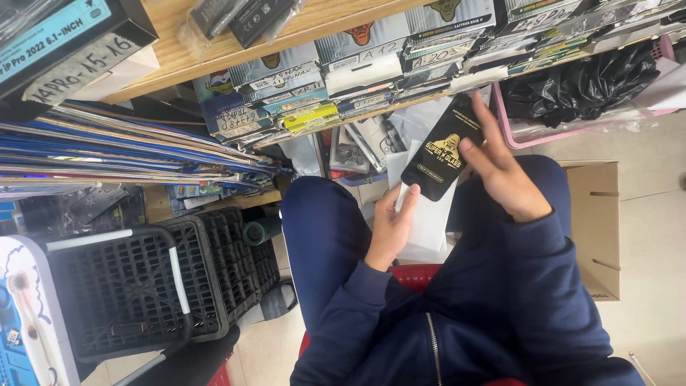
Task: The person sits cross-legged on a stool and repeatedly wipes a white rectangular object and a black phone case with a white cloth. They handle the items one at a time, turning them over to clean different sides.
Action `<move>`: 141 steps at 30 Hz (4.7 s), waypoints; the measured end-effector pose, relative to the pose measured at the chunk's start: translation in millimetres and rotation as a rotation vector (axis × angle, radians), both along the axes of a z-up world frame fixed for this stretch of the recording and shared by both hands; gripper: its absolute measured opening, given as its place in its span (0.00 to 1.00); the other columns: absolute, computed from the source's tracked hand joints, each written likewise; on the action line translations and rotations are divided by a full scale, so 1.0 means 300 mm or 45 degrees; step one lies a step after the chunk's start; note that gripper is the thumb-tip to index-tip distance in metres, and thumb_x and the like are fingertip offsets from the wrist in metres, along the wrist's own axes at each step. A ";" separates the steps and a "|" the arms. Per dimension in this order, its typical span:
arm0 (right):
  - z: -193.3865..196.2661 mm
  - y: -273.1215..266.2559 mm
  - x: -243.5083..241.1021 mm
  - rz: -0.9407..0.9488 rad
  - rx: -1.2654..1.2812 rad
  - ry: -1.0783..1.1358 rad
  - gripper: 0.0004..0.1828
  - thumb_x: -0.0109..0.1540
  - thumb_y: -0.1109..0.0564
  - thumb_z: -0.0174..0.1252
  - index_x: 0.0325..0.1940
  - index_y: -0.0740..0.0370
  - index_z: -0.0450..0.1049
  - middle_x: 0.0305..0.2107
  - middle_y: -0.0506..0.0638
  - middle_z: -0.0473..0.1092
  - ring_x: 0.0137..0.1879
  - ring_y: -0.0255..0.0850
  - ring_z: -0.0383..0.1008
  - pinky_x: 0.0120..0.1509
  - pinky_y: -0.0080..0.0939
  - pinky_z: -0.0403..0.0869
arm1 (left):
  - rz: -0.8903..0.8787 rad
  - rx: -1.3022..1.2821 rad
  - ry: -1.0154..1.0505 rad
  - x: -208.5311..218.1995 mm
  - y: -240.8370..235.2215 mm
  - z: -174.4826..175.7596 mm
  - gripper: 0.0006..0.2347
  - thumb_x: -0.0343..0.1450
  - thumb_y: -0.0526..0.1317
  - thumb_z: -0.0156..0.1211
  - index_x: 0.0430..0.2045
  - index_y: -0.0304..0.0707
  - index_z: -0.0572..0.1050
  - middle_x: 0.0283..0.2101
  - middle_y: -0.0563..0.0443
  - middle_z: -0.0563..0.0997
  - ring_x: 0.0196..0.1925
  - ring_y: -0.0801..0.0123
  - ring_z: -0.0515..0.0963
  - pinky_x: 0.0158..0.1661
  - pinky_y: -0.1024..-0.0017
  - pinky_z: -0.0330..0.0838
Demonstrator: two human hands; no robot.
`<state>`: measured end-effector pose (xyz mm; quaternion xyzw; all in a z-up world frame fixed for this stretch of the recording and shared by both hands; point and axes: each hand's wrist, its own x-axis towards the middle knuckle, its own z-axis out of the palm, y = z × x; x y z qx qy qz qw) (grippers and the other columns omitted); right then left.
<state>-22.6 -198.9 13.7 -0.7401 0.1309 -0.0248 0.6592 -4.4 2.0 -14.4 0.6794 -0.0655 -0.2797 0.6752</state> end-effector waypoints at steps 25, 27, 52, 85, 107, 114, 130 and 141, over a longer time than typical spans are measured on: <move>0.000 0.004 -0.003 -0.222 0.380 0.281 0.18 0.70 0.54 0.48 0.63 0.59 0.70 0.56 0.48 0.73 0.60 0.37 0.74 0.66 0.36 0.73 | -0.127 -0.048 0.202 0.005 -0.007 -0.048 0.24 0.71 0.56 0.53 0.53 0.40 0.76 0.53 0.49 0.82 0.56 0.65 0.80 0.52 0.71 0.76; -0.017 -0.009 -0.008 -0.224 0.394 0.256 0.17 0.71 0.53 0.47 0.63 0.60 0.70 0.55 0.48 0.73 0.60 0.36 0.74 0.65 0.35 0.73 | -0.159 -0.047 0.203 0.006 -0.006 -0.038 0.25 0.70 0.57 0.53 0.54 0.39 0.76 0.53 0.49 0.82 0.55 0.65 0.81 0.52 0.72 0.76; -0.042 -0.006 -0.040 -0.567 0.294 -0.330 0.09 0.76 0.58 0.47 0.60 0.57 0.67 0.39 0.43 0.69 0.42 0.31 0.71 0.40 0.25 0.74 | 0.048 -0.104 -0.138 -0.010 -0.021 -0.083 0.12 0.75 0.50 0.63 0.39 0.42 0.84 0.31 0.51 0.85 0.43 0.77 0.80 0.54 0.68 0.72; -0.136 -0.054 -0.066 -0.157 -0.064 -0.189 0.08 0.75 0.61 0.48 0.50 0.66 0.72 0.32 0.55 0.71 0.38 0.39 0.71 0.40 0.38 0.74 | 0.128 -0.230 -0.141 0.003 -0.013 -0.007 0.11 0.76 0.47 0.61 0.32 0.40 0.84 0.23 0.53 0.82 0.37 0.81 0.76 0.47 0.72 0.74; -0.090 -0.049 -0.056 0.080 -0.059 -0.104 0.09 0.76 0.60 0.44 0.50 0.66 0.69 0.30 0.53 0.67 0.36 0.37 0.66 0.40 0.36 0.70 | 0.020 -0.194 -0.108 0.010 0.002 -0.036 0.10 0.78 0.46 0.59 0.35 0.42 0.83 0.28 0.55 0.82 0.43 0.84 0.74 0.55 0.70 0.69; -0.071 -0.015 -0.030 0.008 -0.096 -0.101 0.16 0.71 0.62 0.56 0.62 0.66 0.67 0.31 0.57 0.70 0.37 0.39 0.70 0.39 0.39 0.70 | 0.002 -0.216 -0.141 0.002 -0.004 -0.074 0.10 0.78 0.46 0.59 0.41 0.41 0.83 0.32 0.51 0.84 0.48 0.84 0.75 0.58 0.68 0.70; -0.171 -0.083 -0.051 -0.128 -0.116 -0.229 0.23 0.74 0.64 0.50 0.74 0.63 0.61 0.36 0.62 0.73 0.39 0.42 0.73 0.42 0.39 0.73 | -0.033 -0.270 -0.167 0.001 -0.012 -0.072 0.10 0.78 0.45 0.58 0.42 0.43 0.83 0.31 0.53 0.84 0.47 0.84 0.74 0.55 0.70 0.71; -0.083 -0.025 -0.036 0.001 -0.179 -0.127 0.17 0.72 0.62 0.52 0.66 0.63 0.69 0.20 0.53 0.69 0.28 0.39 0.70 0.35 0.35 0.67 | 0.036 -0.247 -0.076 -0.003 -0.007 -0.087 0.10 0.78 0.47 0.58 0.43 0.44 0.83 0.30 0.56 0.83 0.50 0.85 0.70 0.60 0.69 0.68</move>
